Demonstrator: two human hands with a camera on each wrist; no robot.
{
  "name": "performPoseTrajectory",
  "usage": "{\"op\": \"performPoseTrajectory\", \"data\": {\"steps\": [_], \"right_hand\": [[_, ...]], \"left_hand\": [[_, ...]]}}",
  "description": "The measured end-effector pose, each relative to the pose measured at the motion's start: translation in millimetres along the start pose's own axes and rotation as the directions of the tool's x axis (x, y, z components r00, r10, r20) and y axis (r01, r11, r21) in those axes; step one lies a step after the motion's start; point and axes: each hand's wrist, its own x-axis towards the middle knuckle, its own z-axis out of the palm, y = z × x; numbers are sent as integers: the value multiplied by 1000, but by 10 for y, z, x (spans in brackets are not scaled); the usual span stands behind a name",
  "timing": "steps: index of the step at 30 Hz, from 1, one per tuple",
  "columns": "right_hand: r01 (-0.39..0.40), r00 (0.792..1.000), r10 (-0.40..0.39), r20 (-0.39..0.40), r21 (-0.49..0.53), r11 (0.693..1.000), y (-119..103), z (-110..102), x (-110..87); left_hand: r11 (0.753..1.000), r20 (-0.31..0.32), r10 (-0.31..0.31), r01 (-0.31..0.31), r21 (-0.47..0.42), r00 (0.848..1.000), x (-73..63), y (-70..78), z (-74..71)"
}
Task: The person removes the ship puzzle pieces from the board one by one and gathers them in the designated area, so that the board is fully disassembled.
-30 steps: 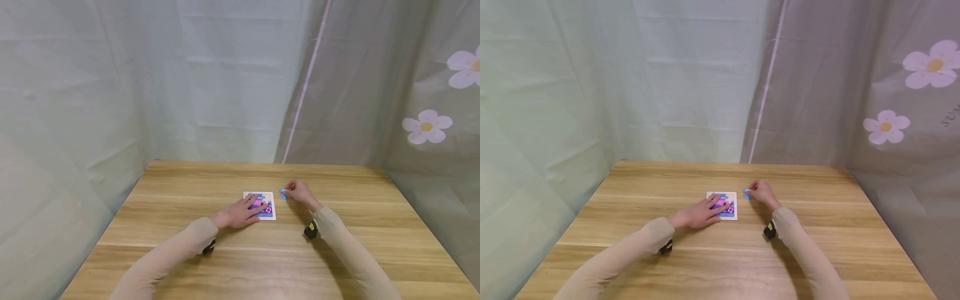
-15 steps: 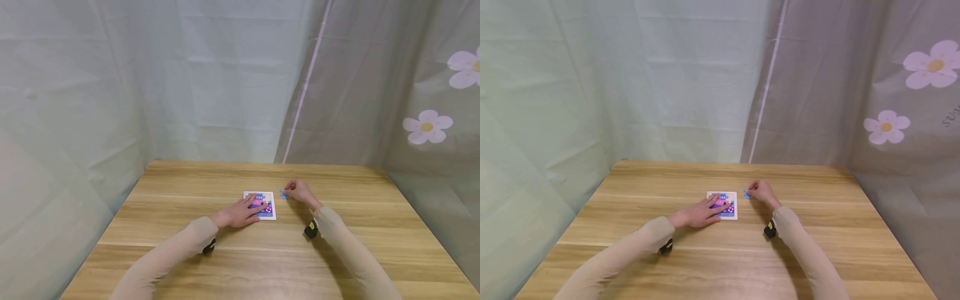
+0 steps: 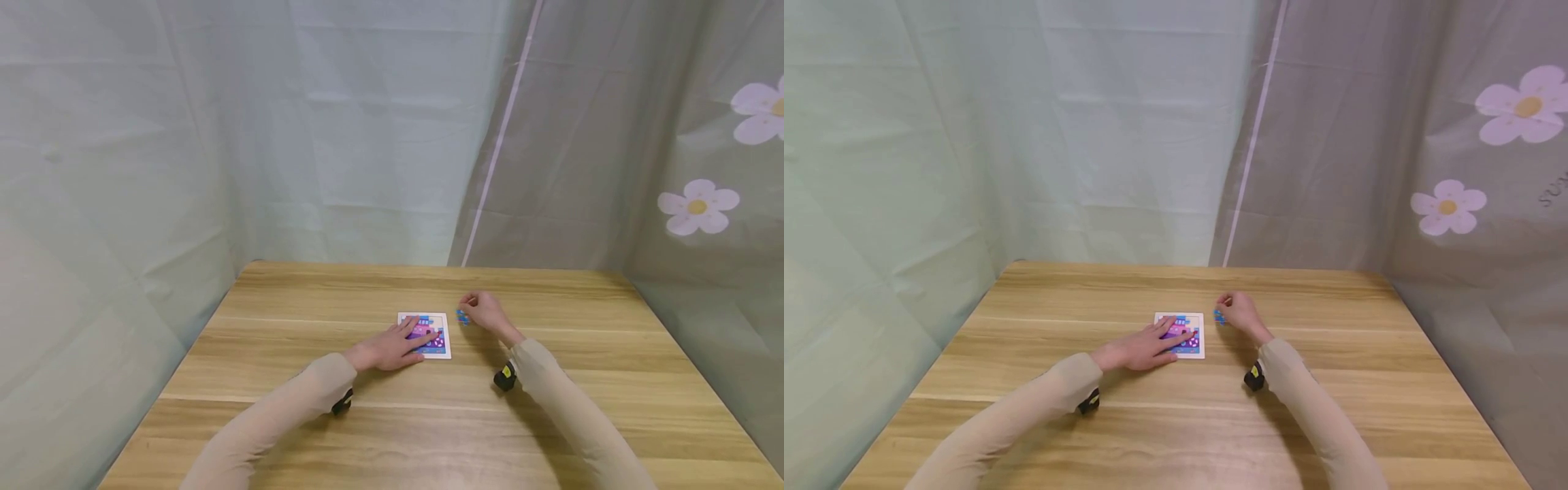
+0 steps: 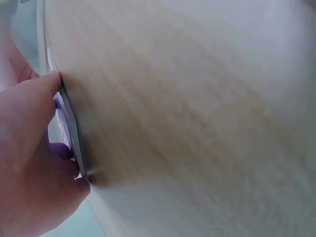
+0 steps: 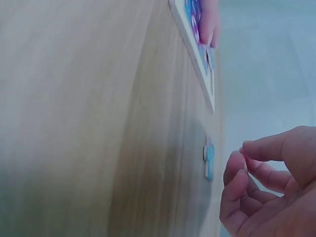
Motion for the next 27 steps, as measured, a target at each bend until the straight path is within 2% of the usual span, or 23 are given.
{"op": "performPoseTrajectory", "data": {"steps": [12,18,27], "right_hand": [[81,989,-95,109,125,989,-114,112,-34],[102,978,-124,165,140,985,-151,180,-5],[145,959,-179,221,164,976,-129,242,23]], "left_hand": [[999,-4,1,-1,-47,1000,10,-26,27],[998,-16,4,-5,-69,1000,2,-26,1],[997,-2,-12,12,-76,1000,-1,-26,-18]]}}
